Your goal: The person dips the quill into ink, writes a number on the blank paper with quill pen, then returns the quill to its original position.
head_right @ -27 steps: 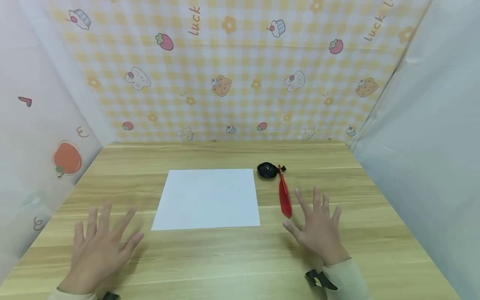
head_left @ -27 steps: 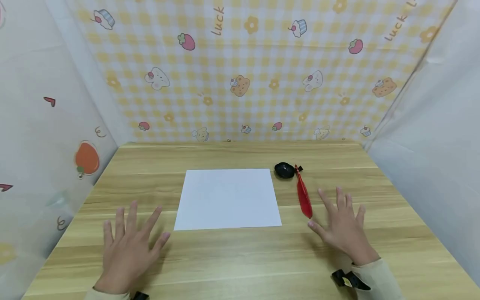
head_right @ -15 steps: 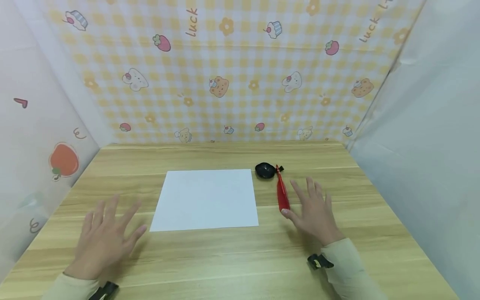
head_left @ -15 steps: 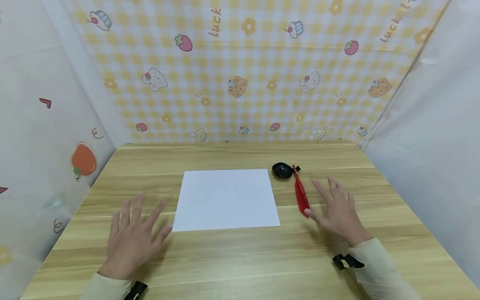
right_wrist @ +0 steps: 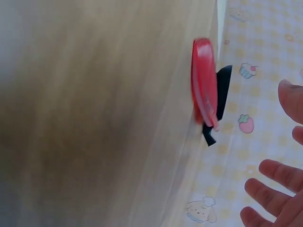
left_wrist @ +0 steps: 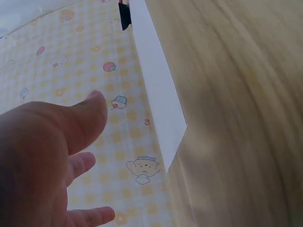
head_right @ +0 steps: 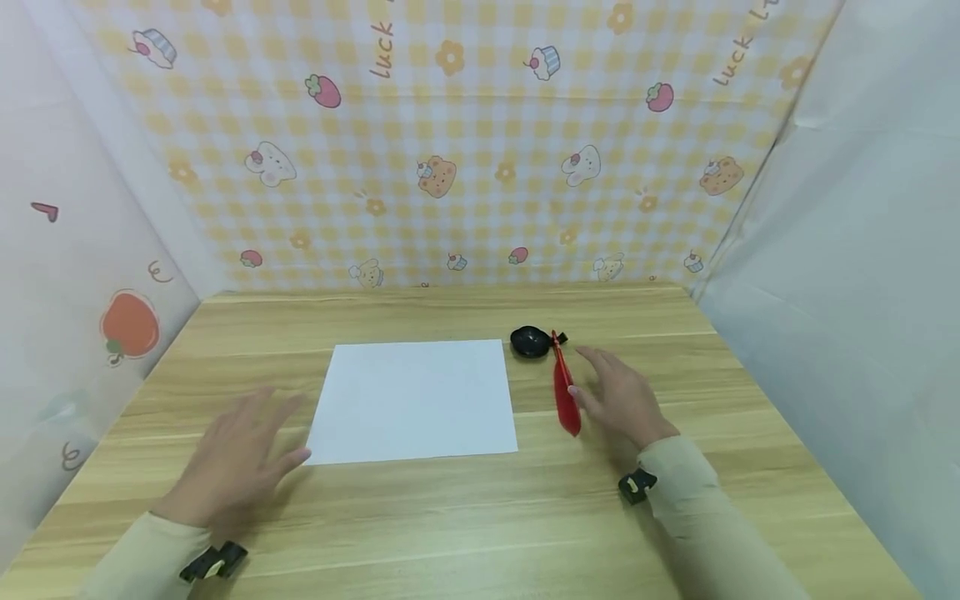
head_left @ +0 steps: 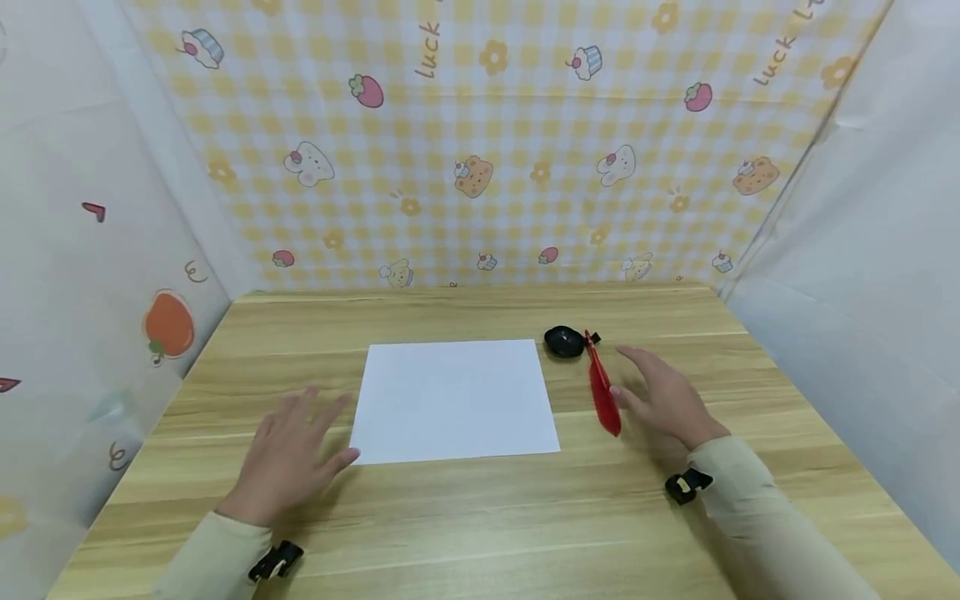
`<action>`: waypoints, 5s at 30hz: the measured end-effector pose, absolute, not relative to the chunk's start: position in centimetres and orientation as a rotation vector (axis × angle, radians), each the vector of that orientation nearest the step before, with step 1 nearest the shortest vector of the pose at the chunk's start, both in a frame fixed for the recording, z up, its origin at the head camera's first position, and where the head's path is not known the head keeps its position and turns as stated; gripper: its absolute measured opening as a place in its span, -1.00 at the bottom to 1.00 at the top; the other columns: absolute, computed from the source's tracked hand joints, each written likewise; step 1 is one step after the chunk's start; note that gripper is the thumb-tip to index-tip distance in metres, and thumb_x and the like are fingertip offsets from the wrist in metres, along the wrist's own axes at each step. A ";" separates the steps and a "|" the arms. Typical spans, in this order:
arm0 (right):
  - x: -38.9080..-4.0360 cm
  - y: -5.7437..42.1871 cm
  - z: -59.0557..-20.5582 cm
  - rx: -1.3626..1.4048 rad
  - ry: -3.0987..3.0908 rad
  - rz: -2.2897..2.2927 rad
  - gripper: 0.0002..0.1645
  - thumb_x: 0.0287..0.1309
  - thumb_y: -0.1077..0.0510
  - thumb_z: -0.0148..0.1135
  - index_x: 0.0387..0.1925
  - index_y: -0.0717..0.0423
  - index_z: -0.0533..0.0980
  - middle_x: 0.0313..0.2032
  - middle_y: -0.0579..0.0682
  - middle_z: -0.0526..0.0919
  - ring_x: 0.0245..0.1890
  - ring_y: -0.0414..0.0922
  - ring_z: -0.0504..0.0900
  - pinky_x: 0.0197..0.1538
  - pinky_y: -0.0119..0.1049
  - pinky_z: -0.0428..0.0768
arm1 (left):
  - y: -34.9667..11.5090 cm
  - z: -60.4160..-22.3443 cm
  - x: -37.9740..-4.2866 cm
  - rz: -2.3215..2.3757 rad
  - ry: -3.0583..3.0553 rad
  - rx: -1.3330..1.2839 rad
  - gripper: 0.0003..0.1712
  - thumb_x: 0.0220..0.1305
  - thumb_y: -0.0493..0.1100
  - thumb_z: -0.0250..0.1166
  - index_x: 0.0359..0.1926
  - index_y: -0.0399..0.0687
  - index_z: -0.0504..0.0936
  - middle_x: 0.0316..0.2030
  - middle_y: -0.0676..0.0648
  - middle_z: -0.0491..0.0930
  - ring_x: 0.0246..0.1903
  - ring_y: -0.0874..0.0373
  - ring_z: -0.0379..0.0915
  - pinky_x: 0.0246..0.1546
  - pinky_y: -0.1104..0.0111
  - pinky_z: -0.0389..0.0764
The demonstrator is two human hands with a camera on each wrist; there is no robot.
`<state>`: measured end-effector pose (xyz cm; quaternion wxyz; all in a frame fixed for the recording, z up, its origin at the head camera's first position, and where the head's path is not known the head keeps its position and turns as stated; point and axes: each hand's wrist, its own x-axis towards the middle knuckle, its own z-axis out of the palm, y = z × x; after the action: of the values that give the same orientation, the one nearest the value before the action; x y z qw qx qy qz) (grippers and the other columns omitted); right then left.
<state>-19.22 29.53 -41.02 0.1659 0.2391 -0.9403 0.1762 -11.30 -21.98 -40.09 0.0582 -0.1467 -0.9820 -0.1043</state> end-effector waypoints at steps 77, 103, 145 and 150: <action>-28.1 29.0 -42.1 1.034 -2.776 0.207 -0.59 -0.04 0.44 0.41 -0.12 0.05 0.64 -0.26 0.02 0.70 -0.26 0.00 0.69 -0.26 -0.14 0.66 | -20.7 -40.3 -17.1 -0.560 -3.181 -0.753 -0.14 0.04 0.03 0.49 0.33 -0.18 0.39 0.35 -0.47 0.14 0.32 -0.41 0.03 0.22 -0.21 0.15; -28.7 28.8 -42.5 1.012 -2.890 0.210 -0.68 0.10 0.44 0.30 -0.28 -0.06 0.64 -0.25 -0.08 0.71 -0.27 -0.08 0.68 -0.29 -0.18 0.65 | -20.3 -40.7 -16.9 -0.652 -3.305 -0.705 -0.19 0.08 0.01 0.47 0.32 -0.16 0.41 0.37 -0.42 0.13 0.34 -0.40 0.00 0.21 -0.22 0.17; -28.5 28.7 -41.5 0.963 -2.788 0.584 -0.75 0.11 0.49 0.24 -0.18 0.23 0.54 -0.17 0.18 0.69 -0.16 0.16 0.67 -0.09 0.05 0.59 | -20.4 -41.0 -17.0 -0.628 -3.325 -0.684 -0.20 0.13 0.00 0.44 0.35 -0.14 0.38 0.39 -0.41 0.10 0.36 -0.38 -0.04 0.23 -0.19 0.18; -28.7 28.4 -41.5 0.936 -2.773 0.651 -0.76 0.15 0.49 0.21 -0.15 0.24 0.51 -0.19 0.17 0.69 -0.18 0.13 0.68 -0.11 0.05 0.59 | -20.4 -41.0 -17.1 -0.612 -3.320 -0.692 -0.19 0.14 0.00 0.43 0.35 -0.15 0.37 0.39 -0.42 0.09 0.36 -0.39 -0.05 0.23 -0.19 0.17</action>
<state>-28.66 28.37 -41.50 0.0714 0.3114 -0.9225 0.2165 -17.06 -20.44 -40.98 -0.1517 -0.1984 -0.9523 -0.1755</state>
